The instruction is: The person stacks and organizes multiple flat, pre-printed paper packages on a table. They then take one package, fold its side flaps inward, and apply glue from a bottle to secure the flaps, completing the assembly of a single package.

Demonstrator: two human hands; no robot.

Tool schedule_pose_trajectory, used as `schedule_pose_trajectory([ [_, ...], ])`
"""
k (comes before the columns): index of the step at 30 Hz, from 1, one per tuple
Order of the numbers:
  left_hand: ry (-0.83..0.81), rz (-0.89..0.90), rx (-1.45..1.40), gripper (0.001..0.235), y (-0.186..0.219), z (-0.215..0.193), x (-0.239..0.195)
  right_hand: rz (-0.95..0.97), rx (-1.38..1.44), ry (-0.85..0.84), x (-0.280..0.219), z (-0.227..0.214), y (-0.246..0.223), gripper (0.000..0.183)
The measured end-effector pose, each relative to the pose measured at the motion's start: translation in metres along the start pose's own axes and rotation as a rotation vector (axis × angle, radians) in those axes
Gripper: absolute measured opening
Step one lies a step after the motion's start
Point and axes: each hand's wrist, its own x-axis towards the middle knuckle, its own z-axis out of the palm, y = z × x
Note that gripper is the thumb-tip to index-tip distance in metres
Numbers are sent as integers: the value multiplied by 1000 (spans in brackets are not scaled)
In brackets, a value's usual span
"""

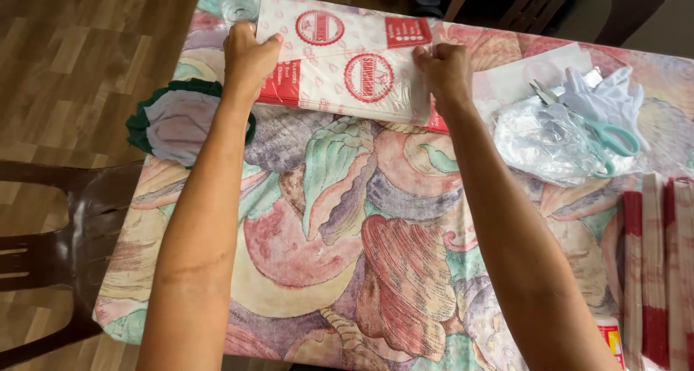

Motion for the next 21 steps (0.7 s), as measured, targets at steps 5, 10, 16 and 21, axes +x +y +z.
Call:
schedule_pose_trajectory([
  [5, 53, 75, 75, 17, -17, 4, -2, -105, -113, 14, -3, 6, 11, 56],
  [10, 10, 41, 320, 57, -67, 25, 33, -74, -229, -14, 7, 15, 30, 65],
  [16, -48, 776, 446, 49, -147, 27, 95, -276, -168, 34, -11, -26, 19, 64],
  [21, 73, 740, 627, 50, -64, 17, 12, -518, -226, 181, -128, -158, -15, 50],
])
